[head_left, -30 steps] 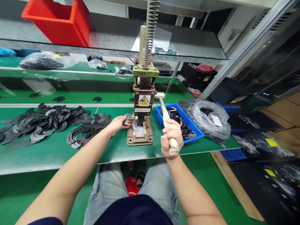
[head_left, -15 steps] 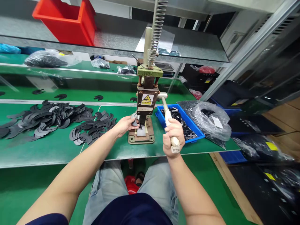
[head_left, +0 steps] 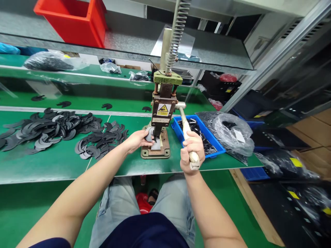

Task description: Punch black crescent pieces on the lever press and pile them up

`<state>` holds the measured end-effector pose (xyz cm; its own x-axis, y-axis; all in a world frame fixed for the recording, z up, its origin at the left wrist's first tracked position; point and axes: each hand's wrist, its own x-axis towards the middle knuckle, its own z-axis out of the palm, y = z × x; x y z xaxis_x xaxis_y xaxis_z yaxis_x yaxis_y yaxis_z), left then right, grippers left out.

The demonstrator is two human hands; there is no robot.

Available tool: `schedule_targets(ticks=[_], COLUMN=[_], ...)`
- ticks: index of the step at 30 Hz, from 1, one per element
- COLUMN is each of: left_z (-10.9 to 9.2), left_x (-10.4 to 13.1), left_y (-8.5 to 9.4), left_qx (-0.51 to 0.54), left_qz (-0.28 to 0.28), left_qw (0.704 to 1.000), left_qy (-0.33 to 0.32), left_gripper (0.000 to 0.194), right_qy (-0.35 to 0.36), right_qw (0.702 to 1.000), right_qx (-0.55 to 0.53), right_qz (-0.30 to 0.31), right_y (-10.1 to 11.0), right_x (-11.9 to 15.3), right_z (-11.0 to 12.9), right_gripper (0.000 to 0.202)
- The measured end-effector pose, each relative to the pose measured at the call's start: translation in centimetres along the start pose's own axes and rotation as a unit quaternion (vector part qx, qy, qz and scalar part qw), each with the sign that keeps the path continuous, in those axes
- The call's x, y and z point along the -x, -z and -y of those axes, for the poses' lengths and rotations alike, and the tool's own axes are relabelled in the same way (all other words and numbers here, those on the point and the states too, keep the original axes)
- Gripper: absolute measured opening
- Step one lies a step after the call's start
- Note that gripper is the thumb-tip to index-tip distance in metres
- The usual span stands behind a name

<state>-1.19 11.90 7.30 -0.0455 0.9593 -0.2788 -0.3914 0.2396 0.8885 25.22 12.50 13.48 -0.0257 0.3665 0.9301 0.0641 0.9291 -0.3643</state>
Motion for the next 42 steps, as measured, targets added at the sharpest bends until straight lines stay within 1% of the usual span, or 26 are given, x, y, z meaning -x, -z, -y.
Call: schedule_targets(ticks=[3,5,9,13,15,18,20,23,25,27,30,35,37,39,42], left_z=[0.2,0.2,-0.1,-0.3,-0.3,-0.2,-0.1,0.0,0.1,0.2,0.5,0.8,0.8,0.6,0.4], left_x=[-0.2,-0.3,-0.3,-0.4,-0.5,-0.5,-0.4,-0.2,0.0,0.0,-0.2,-0.4,-0.4,-0.4,-0.7], left_y=[-0.9,-0.8,0.1,0.8,1.2,2.1,2.9,4.0,4.4,4.5,4.3,2.8,2.0,1.3,0.7], left_qx=[0.018,0.027,0.021,-0.007,-0.026,-0.045,-0.052,-0.056,-0.057,-0.074,-0.129,-0.181,-0.185,-0.182,-0.19], left_qz=[-0.001,-0.002,-0.003,-0.005,-0.016,-0.048,-0.065,-0.075,-0.084,-0.099,-0.113,-0.084,-0.07,-0.046,-0.021], left_qw=[1.0,1.0,0.999,1.0,0.999,0.997,0.996,0.995,0.995,0.992,0.985,0.98,0.98,0.982,0.981], left_qy=[-0.008,-0.011,-0.023,-0.028,-0.026,-0.032,-0.039,-0.034,-0.022,-0.005,0.013,0.014,0.001,-0.021,-0.042], left_gripper=[0.031,0.03,0.031,0.027,0.024,0.023,0.026,0.036,0.04,0.039,0.038,0.038,0.037,0.037,0.04], right_qy=[0.001,0.0,0.002,-0.002,0.0,-0.003,-0.006,-0.001,0.001,0.001,-0.005,-0.002,-0.002,-0.001,-0.002], right_qw=[1.0,1.0,1.0,1.0,1.0,1.0,1.0,1.0,1.0,1.0,1.0,1.0,1.0,1.0,1.0], right_qx=[-0.001,-0.001,0.004,0.004,0.003,-0.001,-0.002,-0.003,-0.006,-0.009,-0.01,-0.012,-0.012,-0.012,-0.016], right_qz=[-0.006,-0.006,-0.002,0.0,-0.002,-0.003,0.0,0.001,0.001,-0.001,-0.004,-0.002,-0.002,-0.002,-0.003], right_y=[-0.1,-0.1,0.0,0.1,0.1,0.1,0.1,0.1,0.1,0.1,0.0,0.0,0.0,0.0,0.0], right_x=[0.0,0.0,0.1,0.1,0.1,0.1,0.1,0.1,0.1,0.0,0.1,0.0,0.0,0.0,-0.1], right_z=[0.0,0.0,0.0,0.0,0.0,0.1,0.1,0.0,0.0,0.0,0.0,0.1,0.1,0.2,0.3], right_gripper=[0.009,0.008,0.009,0.01,0.01,0.009,0.009,0.009,0.009,0.009,0.009,0.009,0.009,0.009,0.008])
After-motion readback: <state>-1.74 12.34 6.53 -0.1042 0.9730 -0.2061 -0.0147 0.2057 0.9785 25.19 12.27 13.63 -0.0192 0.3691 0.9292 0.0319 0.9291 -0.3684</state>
